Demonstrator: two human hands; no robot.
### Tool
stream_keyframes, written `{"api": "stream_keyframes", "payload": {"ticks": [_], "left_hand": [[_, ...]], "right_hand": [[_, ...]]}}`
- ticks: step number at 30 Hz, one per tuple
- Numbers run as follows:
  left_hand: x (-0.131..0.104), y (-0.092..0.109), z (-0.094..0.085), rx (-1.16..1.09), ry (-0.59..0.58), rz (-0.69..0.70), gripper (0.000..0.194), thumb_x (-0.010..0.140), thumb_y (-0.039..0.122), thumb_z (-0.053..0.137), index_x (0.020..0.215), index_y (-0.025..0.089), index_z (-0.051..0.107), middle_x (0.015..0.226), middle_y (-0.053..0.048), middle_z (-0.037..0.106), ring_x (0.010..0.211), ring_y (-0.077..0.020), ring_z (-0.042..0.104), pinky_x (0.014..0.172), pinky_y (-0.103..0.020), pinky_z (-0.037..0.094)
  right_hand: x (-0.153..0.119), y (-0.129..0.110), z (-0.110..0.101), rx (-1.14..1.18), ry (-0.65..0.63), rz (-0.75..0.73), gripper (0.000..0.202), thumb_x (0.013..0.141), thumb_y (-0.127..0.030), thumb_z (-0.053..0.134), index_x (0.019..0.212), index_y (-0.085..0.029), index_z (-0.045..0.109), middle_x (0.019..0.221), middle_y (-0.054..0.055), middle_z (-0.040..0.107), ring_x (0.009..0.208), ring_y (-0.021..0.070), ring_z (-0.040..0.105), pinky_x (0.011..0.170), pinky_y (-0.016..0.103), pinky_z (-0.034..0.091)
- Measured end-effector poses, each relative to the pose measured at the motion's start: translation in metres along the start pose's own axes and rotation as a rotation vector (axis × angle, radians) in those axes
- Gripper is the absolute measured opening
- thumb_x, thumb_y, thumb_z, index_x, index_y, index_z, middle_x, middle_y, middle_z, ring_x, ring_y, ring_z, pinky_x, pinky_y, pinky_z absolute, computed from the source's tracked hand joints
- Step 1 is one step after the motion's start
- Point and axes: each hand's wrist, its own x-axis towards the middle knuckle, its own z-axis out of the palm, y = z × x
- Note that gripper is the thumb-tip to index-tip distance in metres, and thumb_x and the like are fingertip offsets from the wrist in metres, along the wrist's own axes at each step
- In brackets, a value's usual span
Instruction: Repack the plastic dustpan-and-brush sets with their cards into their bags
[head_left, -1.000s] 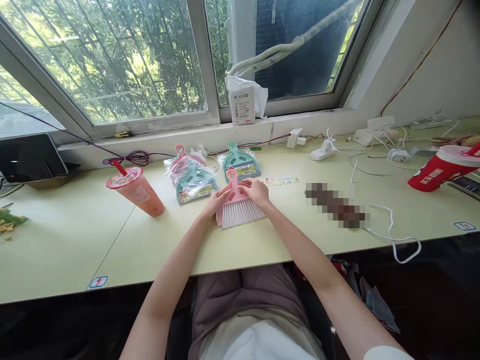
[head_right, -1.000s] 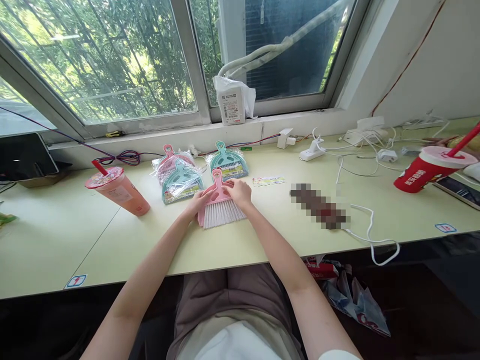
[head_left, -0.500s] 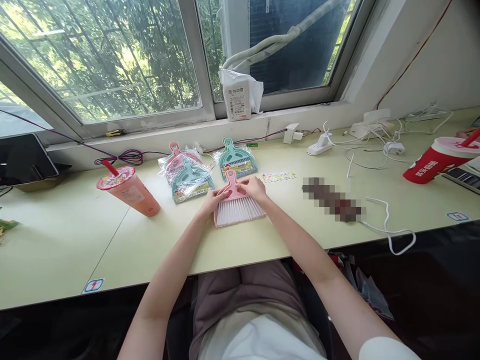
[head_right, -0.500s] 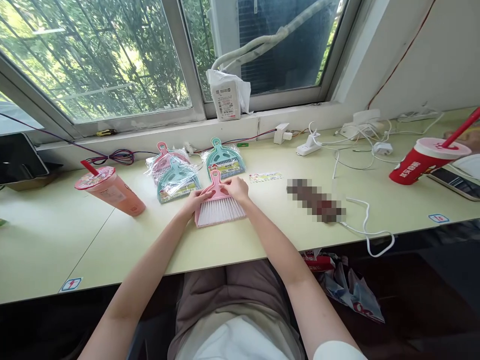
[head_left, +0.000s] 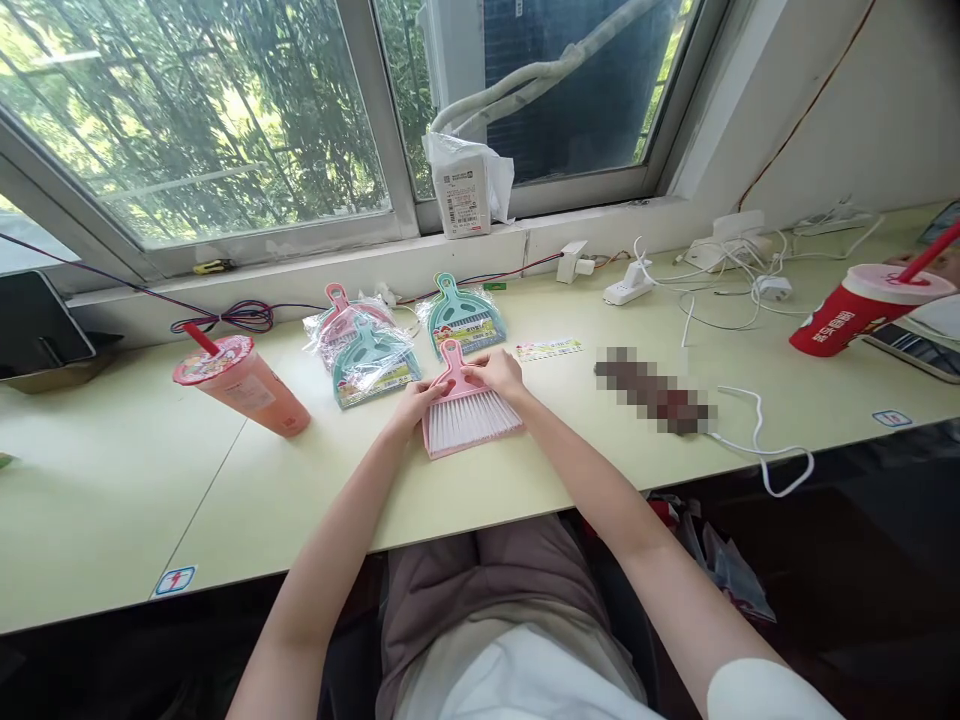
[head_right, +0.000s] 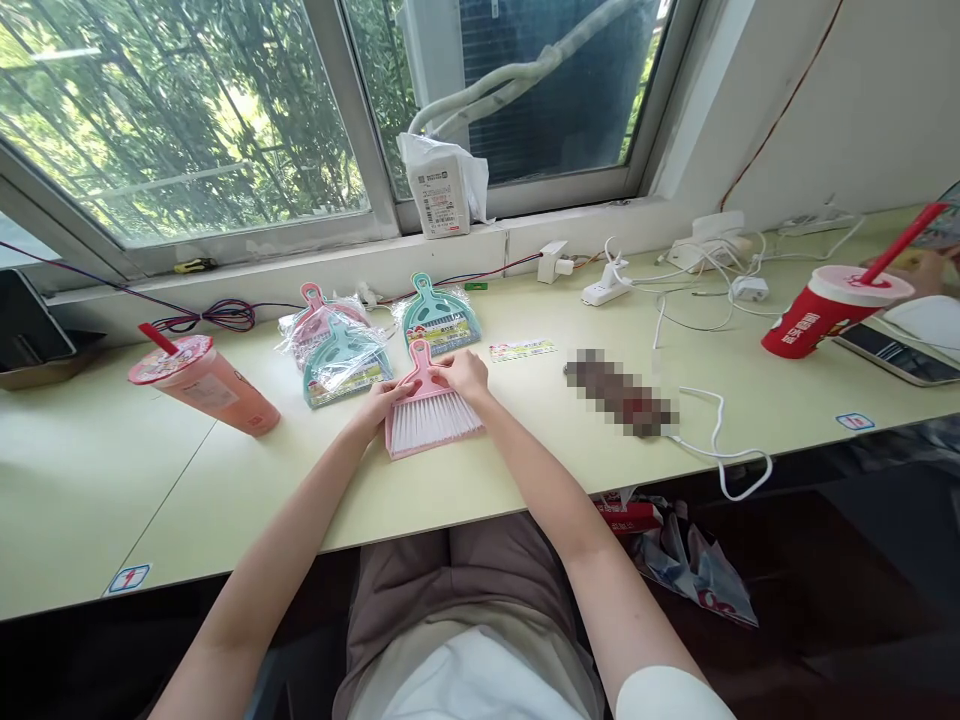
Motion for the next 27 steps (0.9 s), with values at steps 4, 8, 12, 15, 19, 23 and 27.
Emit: {"api": "stream_keyframes", "payload": {"ticks": [4, 8, 12, 15, 19, 23, 27], "left_hand": [[-0.002, -0.001, -0.001, -0.014, 0.017, 0.034, 0.047, 0.057, 0.043, 0.083, 0.091, 0.012, 0.075, 0.091, -0.012, 0.073, 0.076, -0.0216, 0.065, 0.065, -0.029, 0.046], [-0.007, 0.001, 0.003, 0.036, -0.017, 0.128, 0.045, 0.063, 0.046, 0.079, 0.094, 0.013, 0.075, 0.094, -0.011, 0.073, 0.083, -0.0233, 0.066, 0.068, -0.029, 0.046], [-0.01, 0.003, 0.009, 0.069, -0.054, 0.172, 0.046, 0.067, 0.049, 0.075, 0.096, 0.014, 0.075, 0.094, -0.009, 0.073, 0.085, -0.0233, 0.066, 0.071, -0.029, 0.046], [-0.009, 0.005, 0.01, 0.061, -0.069, 0.149, 0.045, 0.068, 0.051, 0.073, 0.095, 0.014, 0.074, 0.094, -0.009, 0.072, 0.083, -0.0218, 0.065, 0.07, -0.028, 0.045], [-0.011, 0.007, 0.012, 0.075, -0.05, 0.072, 0.046, 0.066, 0.053, 0.074, 0.089, 0.013, 0.073, 0.083, -0.008, 0.071, 0.07, -0.0194, 0.063, 0.062, -0.027, 0.043], [-0.013, 0.007, 0.013, 0.079, -0.011, 0.07, 0.044, 0.062, 0.049, 0.077, 0.085, 0.012, 0.071, 0.073, -0.005, 0.068, 0.061, -0.0172, 0.059, 0.057, -0.027, 0.041], [-0.013, 0.006, 0.013, 0.095, -0.003, 0.103, 0.042, 0.062, 0.049, 0.077, 0.082, 0.012, 0.07, 0.069, -0.004, 0.066, 0.059, -0.0159, 0.057, 0.056, -0.026, 0.039]], "right_hand": [[-0.001, -0.003, -0.002, 0.111, -0.08, -0.018, 0.023, 0.074, -0.042, 0.07, 0.088, -0.025, 0.077, 0.084, 0.002, 0.075, 0.083, 0.0181, 0.067, 0.072, 0.025, 0.047], [-0.003, -0.002, -0.008, 0.364, -0.237, -0.063, 0.026, 0.074, -0.037, 0.07, 0.09, -0.017, 0.075, 0.072, 0.003, 0.072, 0.069, 0.015, 0.064, 0.066, 0.024, 0.048], [-0.005, 0.0, -0.015, 0.527, -0.261, -0.07, 0.036, 0.066, -0.037, 0.077, 0.091, -0.011, 0.075, 0.067, 0.004, 0.07, 0.064, 0.015, 0.062, 0.065, 0.026, 0.049], [-0.007, 0.0, -0.015, 0.543, -0.22, -0.029, 0.041, 0.062, -0.038, 0.08, 0.092, -0.011, 0.075, 0.068, 0.005, 0.07, 0.065, 0.0158, 0.062, 0.068, 0.028, 0.05], [-0.006, -0.001, -0.008, 0.529, -0.199, -0.011, 0.042, 0.06, -0.037, 0.081, 0.093, -0.012, 0.075, 0.079, 0.007, 0.074, 0.073, 0.0183, 0.066, 0.073, 0.029, 0.052], [-0.003, -0.001, 0.0, 0.488, -0.161, -0.006, 0.041, 0.06, -0.036, 0.082, 0.094, -0.013, 0.075, 0.085, 0.008, 0.075, 0.079, 0.0201, 0.069, 0.078, 0.031, 0.053], [-0.001, 0.0, 0.002, 0.446, -0.143, -0.003, 0.039, 0.061, -0.035, 0.081, 0.093, -0.014, 0.075, 0.083, 0.007, 0.075, 0.079, 0.0207, 0.07, 0.079, 0.032, 0.054]]}}
